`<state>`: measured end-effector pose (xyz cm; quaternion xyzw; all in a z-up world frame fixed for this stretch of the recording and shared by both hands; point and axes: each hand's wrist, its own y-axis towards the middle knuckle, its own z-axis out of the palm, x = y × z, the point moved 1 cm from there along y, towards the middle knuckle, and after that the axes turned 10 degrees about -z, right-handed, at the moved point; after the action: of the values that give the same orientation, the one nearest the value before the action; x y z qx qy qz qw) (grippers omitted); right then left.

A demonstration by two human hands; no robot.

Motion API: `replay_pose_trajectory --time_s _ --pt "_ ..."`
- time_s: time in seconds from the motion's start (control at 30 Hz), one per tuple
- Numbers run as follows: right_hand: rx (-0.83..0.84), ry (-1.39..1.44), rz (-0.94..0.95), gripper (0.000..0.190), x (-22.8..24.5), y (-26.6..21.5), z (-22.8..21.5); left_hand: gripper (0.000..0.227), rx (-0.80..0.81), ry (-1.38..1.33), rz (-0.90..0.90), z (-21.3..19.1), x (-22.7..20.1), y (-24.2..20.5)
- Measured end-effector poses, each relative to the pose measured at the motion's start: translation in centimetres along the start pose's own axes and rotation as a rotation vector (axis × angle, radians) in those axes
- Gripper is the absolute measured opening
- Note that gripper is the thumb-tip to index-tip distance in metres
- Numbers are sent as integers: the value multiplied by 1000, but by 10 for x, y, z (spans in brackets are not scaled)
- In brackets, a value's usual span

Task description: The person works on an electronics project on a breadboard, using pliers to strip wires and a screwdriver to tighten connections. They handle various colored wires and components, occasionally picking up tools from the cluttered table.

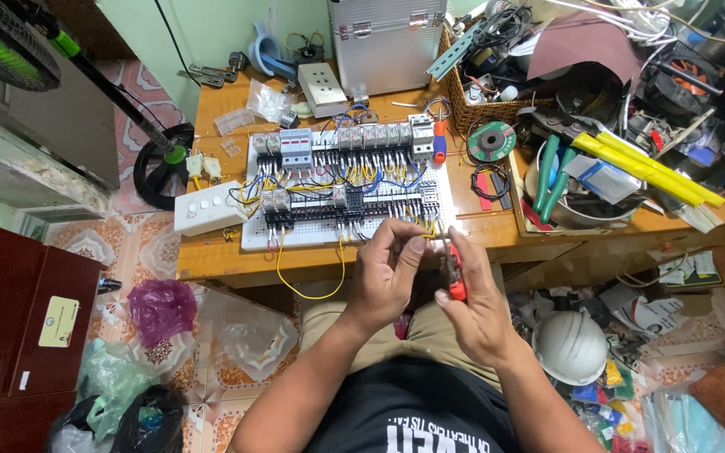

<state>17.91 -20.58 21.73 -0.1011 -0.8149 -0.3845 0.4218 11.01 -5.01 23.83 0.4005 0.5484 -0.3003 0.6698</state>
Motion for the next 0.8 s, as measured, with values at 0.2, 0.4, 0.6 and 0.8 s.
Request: replay_pose_trajectory --time_s 0.2,0.4,0.6,0.8 --pt "-53 -357 -180 72 -2 1 3 13 -98 -59 62 4 5 -6" --pt "-97 -319 -180 70 -3 -2 8 8 -84 -22 84 8 13 -15" --pt "-106 -286 -176 72 -4 -5 10 7 -102 73 168 8 -3 -16" --pt "-108 -203 -140 71 -8 -9 11 9 -124 104 199 9 -10 -16"
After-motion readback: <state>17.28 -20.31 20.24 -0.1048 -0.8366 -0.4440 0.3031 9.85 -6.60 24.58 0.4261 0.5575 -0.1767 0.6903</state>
